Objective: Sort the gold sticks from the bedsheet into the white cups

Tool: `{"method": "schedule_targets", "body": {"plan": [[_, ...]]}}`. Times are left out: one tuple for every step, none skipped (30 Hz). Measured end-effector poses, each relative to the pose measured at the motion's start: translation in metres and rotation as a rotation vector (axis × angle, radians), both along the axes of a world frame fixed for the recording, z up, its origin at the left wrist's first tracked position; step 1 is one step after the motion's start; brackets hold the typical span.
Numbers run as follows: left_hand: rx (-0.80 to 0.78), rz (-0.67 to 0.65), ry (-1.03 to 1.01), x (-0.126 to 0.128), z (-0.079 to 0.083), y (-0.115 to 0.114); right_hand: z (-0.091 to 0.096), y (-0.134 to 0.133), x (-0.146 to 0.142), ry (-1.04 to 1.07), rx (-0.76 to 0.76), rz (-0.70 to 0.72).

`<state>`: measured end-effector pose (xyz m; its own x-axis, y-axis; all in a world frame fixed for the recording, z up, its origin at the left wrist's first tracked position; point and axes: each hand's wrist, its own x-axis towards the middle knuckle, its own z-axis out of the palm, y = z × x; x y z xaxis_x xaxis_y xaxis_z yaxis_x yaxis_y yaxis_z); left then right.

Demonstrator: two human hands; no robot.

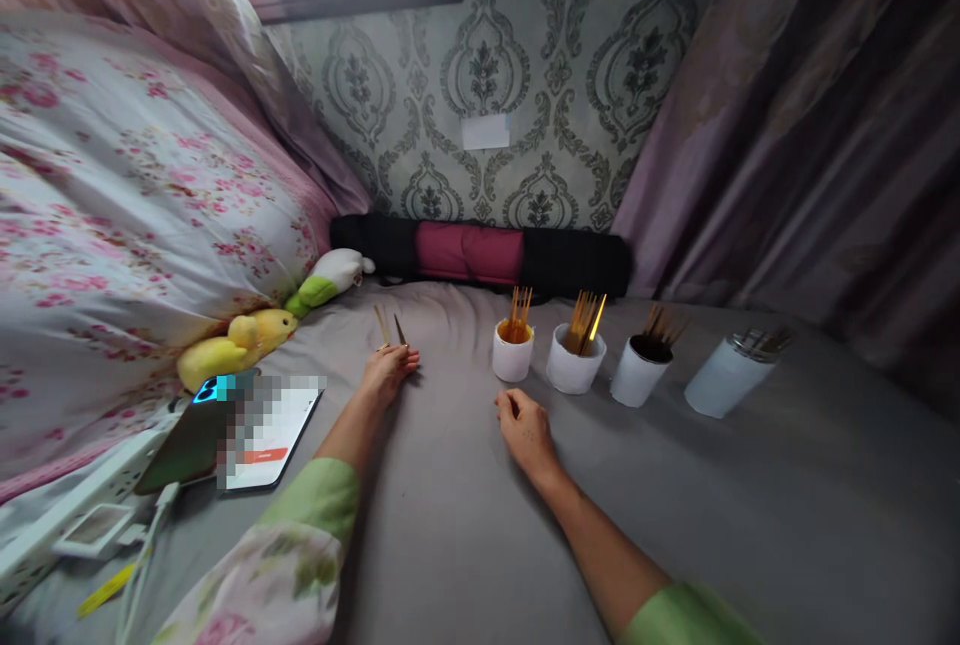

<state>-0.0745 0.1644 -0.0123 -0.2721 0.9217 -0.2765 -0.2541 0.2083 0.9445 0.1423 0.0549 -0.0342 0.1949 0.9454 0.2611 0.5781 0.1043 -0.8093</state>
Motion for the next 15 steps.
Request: {"method": "schedule_targets", "body": {"plan": [[0.002, -0.003, -0.022, 0.002, 0.0, -0.002, 0.0, 0.0, 0.0, -0.002, 0.0, -0.001], [0.005, -0.007, -0.044, 0.004, 0.001, -0.005, 0.0, 0.0, 0.0, -0.004, -0.001, -0.001], [0.005, -0.011, -0.066, 0.006, 0.001, -0.007, 0.0, 0.0, 0.0, -0.004, -0.004, -0.002], [0.006, -0.016, -0.088, 0.008, 0.001, -0.009, 0.0, 0.0, 0.001, -0.003, -0.008, -0.002], [0.005, -0.021, -0.11, 0.01, 0.001, -0.012, 0.0, 0.0, 0.001, -0.002, -0.011, -0.001], [0.004, -0.026, -0.13, 0.012, 0.001, -0.014, 0.0, 0.0, 0.001, -0.001, -0.014, 0.001], [0.003, -0.032, -0.148, 0.014, 0.001, -0.016, 0.0, 0.0, 0.001, -0.002, -0.014, 0.004], [0.003, -0.036, -0.164, 0.016, 0.001, -0.019, 0.0, 0.0, 0.001, -0.003, -0.011, 0.006], [0.003, -0.04, -0.178, 0.018, 0.001, -0.021, 0.0, 0.0, 0.001, -0.003, -0.007, 0.007], [0.003, -0.044, -0.19, 0.02, 0.0, -0.023, 0.0, 0.0, 0.001, -0.004, -0.002, 0.007], [0.005, -0.046, -0.201, 0.021, 0.0, -0.025, 0.0, 0.0, 0.001, -0.005, 0.003, 0.007], [0.007, -0.048, -0.211, 0.023, 0.0, -0.027, 0.0, 0.0, 0.001, -0.007, 0.006, 0.007], [0.01, -0.051, -0.219, 0.026, -0.001, -0.03, 0.0, 0.0, 0.001, -0.009, 0.009, 0.007], [0.014, -0.054, -0.226, 0.028, -0.001, -0.032, 0.0, 0.0, 0.001, -0.011, 0.011, 0.008], [0.02, -0.058, -0.232, 0.03, -0.002, -0.035, 0.0, 0.0, 0.001, -0.013, 0.013, 0.009]]}}
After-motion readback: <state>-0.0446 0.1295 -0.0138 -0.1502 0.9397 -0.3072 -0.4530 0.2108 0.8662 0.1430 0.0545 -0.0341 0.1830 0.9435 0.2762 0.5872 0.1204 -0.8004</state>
